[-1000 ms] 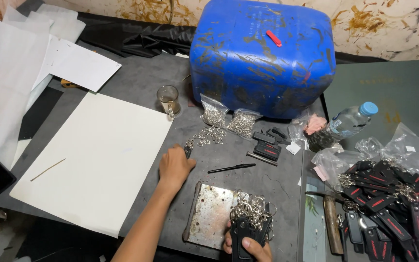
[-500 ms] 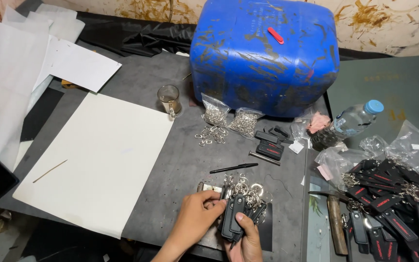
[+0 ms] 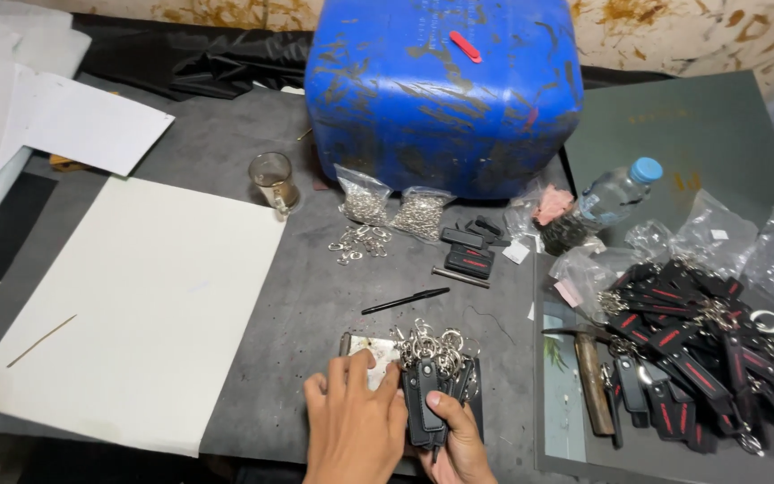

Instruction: Sorting through a pile of leather keychains and cleaning one with a damp cloth at a workbench.

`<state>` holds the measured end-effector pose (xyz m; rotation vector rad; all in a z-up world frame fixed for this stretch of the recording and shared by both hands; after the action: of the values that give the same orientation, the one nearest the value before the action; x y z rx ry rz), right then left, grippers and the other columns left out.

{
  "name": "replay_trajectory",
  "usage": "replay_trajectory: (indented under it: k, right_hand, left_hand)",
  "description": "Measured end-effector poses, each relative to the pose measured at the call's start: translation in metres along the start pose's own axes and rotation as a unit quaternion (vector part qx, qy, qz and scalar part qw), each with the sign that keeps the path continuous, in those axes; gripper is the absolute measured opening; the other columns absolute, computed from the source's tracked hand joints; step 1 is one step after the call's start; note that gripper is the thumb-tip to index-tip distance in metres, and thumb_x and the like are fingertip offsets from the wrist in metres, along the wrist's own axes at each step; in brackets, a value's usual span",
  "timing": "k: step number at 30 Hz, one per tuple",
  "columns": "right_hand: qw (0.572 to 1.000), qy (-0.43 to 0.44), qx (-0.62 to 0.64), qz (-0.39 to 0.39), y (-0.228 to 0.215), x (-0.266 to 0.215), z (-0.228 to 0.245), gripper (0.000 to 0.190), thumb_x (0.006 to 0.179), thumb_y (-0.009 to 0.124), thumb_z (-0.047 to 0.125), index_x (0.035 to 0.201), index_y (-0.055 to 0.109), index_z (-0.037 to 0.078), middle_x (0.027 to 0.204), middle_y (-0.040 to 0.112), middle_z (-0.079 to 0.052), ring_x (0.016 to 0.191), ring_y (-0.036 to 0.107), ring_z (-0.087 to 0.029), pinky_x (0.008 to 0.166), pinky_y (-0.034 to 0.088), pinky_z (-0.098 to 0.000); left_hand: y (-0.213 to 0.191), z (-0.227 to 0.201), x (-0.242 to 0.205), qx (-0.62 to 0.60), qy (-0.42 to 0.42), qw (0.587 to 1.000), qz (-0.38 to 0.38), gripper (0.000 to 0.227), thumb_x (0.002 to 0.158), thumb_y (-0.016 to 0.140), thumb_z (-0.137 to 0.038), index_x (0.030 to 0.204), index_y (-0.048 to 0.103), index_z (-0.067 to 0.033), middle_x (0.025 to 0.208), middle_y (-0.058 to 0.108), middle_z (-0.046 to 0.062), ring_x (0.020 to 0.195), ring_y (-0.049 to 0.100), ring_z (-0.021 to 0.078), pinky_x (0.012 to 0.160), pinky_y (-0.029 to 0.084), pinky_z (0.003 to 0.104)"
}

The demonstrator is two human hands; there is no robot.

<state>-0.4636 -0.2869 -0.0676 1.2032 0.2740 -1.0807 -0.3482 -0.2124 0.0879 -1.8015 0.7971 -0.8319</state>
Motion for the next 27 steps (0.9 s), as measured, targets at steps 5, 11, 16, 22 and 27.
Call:
replay_trajectory:
  k: [5, 11, 16, 22, 27]
  right_hand:
    - [0.979, 0.043, 0.017, 0.201, 0.018, -0.025, 0.028, 0.062, 0.083, 0.067, 0.019, 0.132, 0.054, -0.017, 0.097, 0.063, -0.025, 0.081, 0.061, -0.027, 0.077, 0.055, -0.0312]
    - [0.978, -0.200, -0.056, 0.013, -0.038, -0.036, 0.139, 0.052, 0.079, 0.066, 0.000, 0.129, 0.056, -0.012, 0.116, 0.069, -0.034, 0.085, 0.068, -0.045, 0.073, 0.059, -0.0495]
    - [0.827, -0.441, -0.293, -0.190, -0.079, -0.072, 0.266, 0.075, 0.065, 0.080, 0.004, 0.136, 0.056, 0.002, 0.127, 0.067, -0.014, 0.112, 0.063, -0.025, 0.103, 0.050, -0.0375]
    - [0.449, -0.550, -0.651, -0.268, -0.068, -0.096, 0.360, 0.088, 0.069, 0.081, 0.019, 0.148, 0.047, 0.001, 0.127, 0.064, -0.022, 0.115, 0.060, -0.037, 0.106, 0.043, -0.0490]
    - [0.307, -0.535, -0.766, -0.180, -0.061, -0.061, 0.368, 0.092, 0.067, 0.082, 0.045, 0.145, 0.048, 0.008, 0.147, 0.050, -0.018, 0.135, 0.048, -0.036, 0.107, 0.038, -0.0536]
  left_hand:
    - [-0.006, 0.011, 0.008, -0.065, -0.020, 0.997, -0.047, 0.051, 0.094, 0.055, -0.043, 0.137, 0.063, -0.0171, 0.125, 0.063, 0.006, 0.107, 0.060, 0.0259, 0.088, 0.040, 0.047]
    - [0.041, 0.055, 0.015, -0.113, -0.057, 0.992, 0.025, 0.036, 0.094, 0.057, -0.036, 0.124, 0.070, -0.0224, 0.116, 0.070, -0.005, 0.113, 0.060, 0.0196, 0.100, 0.040, 0.044]
    - [0.068, 0.064, 0.009, -0.138, -0.024, 0.990, -0.005, 0.028, 0.092, 0.060, -0.031, 0.116, 0.074, -0.0249, 0.115, 0.072, -0.008, 0.115, 0.062, 0.0166, 0.094, 0.044, 0.039]
    - [0.066, 0.047, 0.013, -0.169, 0.045, 0.981, -0.082, 0.025, 0.092, 0.061, -0.021, 0.112, 0.075, -0.0210, 0.111, 0.072, -0.006, 0.112, 0.063, 0.0181, 0.093, 0.043, 0.037]
    - [0.064, 0.030, 0.024, -0.172, 0.051, 0.979, -0.092, 0.030, 0.090, 0.059, -0.015, 0.115, 0.074, -0.0191, 0.113, 0.070, -0.004, 0.113, 0.061, 0.0198, 0.100, 0.042, 0.039]
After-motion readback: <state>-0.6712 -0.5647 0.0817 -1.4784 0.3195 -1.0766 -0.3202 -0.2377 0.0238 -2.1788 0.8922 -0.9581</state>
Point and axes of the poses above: each hand's wrist, its own x-axis towards the middle knuckle, its own y-axis out of the palm, z = x × y, the point moved 7 cm from there along x, towards the middle knuckle
